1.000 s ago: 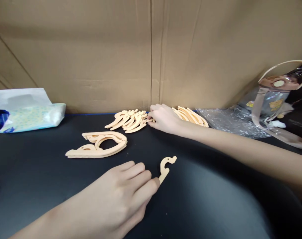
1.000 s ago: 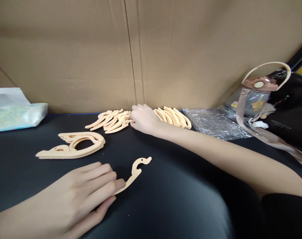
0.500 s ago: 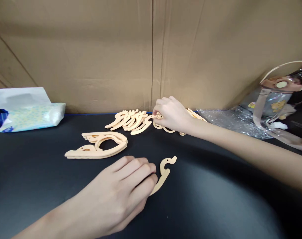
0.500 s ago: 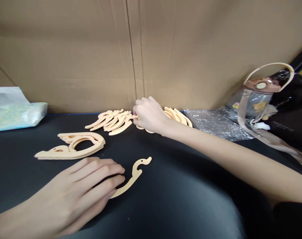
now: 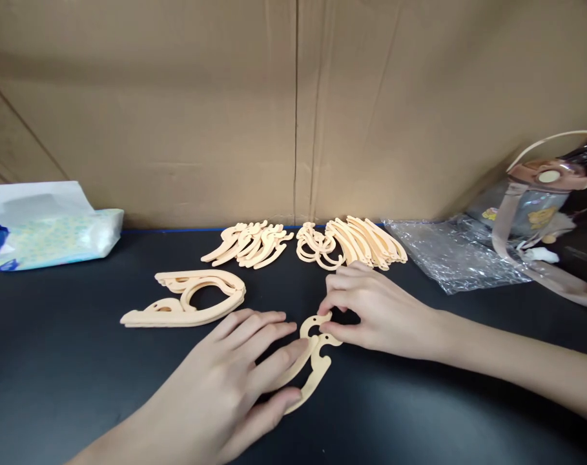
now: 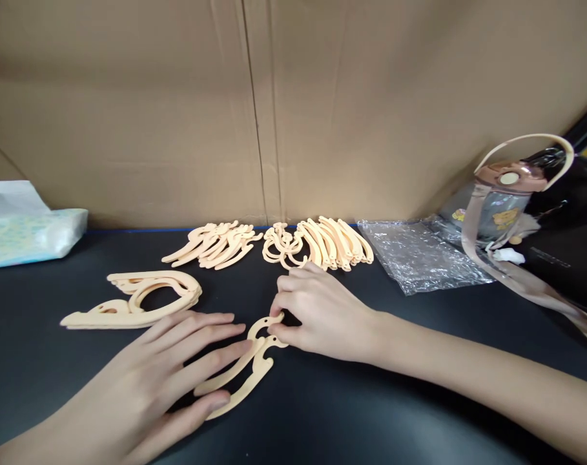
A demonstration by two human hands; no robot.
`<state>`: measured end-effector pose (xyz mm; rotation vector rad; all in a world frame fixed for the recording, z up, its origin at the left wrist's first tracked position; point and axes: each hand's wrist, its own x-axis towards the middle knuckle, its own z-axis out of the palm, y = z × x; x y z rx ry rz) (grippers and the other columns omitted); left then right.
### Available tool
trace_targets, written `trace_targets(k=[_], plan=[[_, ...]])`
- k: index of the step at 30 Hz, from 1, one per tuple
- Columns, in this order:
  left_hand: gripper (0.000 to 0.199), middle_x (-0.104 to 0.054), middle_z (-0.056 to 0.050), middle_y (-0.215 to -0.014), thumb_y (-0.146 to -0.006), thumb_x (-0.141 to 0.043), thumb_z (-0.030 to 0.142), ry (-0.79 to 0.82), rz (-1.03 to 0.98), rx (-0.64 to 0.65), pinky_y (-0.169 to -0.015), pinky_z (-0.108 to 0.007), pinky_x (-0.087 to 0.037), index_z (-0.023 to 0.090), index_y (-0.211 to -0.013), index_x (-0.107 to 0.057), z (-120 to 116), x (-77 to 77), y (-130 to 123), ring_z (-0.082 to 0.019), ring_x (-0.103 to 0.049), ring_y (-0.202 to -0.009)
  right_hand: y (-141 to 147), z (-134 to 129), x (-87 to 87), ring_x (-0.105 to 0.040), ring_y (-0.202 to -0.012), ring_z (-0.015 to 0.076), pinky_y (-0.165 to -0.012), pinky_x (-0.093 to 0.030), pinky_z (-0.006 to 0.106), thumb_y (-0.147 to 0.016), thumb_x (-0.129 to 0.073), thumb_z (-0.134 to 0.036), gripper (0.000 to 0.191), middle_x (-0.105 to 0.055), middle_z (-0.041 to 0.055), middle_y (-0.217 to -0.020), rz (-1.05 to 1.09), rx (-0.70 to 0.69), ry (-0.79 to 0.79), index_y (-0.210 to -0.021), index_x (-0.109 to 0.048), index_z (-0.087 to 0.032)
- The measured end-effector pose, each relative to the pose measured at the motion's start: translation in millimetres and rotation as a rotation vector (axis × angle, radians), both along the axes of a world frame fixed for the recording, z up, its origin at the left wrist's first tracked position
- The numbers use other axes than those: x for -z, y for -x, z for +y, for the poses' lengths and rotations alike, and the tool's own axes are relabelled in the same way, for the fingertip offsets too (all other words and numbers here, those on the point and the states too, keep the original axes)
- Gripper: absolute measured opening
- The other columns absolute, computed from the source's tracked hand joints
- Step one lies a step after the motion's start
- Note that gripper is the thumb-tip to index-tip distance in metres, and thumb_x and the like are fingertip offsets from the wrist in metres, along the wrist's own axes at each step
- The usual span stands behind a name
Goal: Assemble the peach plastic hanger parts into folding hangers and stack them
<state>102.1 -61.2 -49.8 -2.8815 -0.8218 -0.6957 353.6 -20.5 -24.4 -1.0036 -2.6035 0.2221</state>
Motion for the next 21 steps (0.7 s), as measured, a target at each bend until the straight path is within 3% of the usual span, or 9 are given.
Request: trace_targets(k=[3,6,9,16,21], plan=[[0.031,-0.070,-0.001,-0.124,-0.102,-0.050,0.032,0.040,0.073,0.026,-0.101,-0.033,-0.040,0.024,-0.131,-0.059,-3,-6.0,0,-0.021,-0.058,-0.120,-4,26,-6.1,-0.057,-0.075,0.0154,-0.073,-0.038,0.029,-0.090,-0.071,-0.034,0.018,-0.065,0.0004,-0.074,-0.015,0.035,-0.010,-0.084,-0.077,-0.018],[0.037,-0.071,-0.001,-0.124,-0.096,-0.060,0.037,0.029,0.095,0.037,-0.098,-0.030,-0.044,0.021,-0.129,-0.060,-5,-11.6,-1,-0.021,-0.063,-0.115,-8,60,-9.7,-0.061,-0.085,0.0182,-0.078,-0.036,0.032,-0.096,-0.063,-0.029,0.019,-0.071,0.0039,-0.087,-0.194,0.186,-0.216,-0.091,-0.077,-0.017],[0.035,-0.074,0.000,-0.118,-0.096,-0.059,0.040,0.002,0.045,0.031,-0.095,-0.029,-0.045,0.020,-0.124,-0.063,-5,-13.4,-3,-0.020,-0.066,-0.108,-10,82,-8.5,-0.061,-0.090,0.0220,-0.079,-0.034,0.034,-0.096,-0.062,-0.028,0.020,-0.072,0.0081,-0.093,-0.268,0.224,-0.258,-0.096,-0.077,-0.014],[0.027,-0.075,0.005,-0.111,-0.099,-0.057,0.039,0.058,-0.049,0.023,-0.097,-0.023,-0.041,0.023,-0.118,-0.068,-6,-13.4,-7,-0.014,-0.065,-0.106,-4,83,-8.1,-0.058,-0.085,0.0226,-0.078,-0.029,0.036,-0.097,-0.056,-0.022,0.027,-0.072,0.0107,-0.086,-0.381,0.207,-0.301,-0.085,-0.077,-0.010],[0.027,-0.072,0.003,-0.116,-0.103,-0.052,0.037,0.117,-0.055,0.014,-0.100,-0.027,-0.038,0.025,-0.124,-0.065,-7,-11.3,-5,-0.016,-0.062,-0.112,-8,84,-13.6,-0.057,-0.085,0.0233,-0.076,-0.027,0.036,-0.093,-0.057,-0.023,0.024,-0.072,0.0097,-0.084,-0.420,0.177,-0.331,-0.082,-0.076,-0.013]])
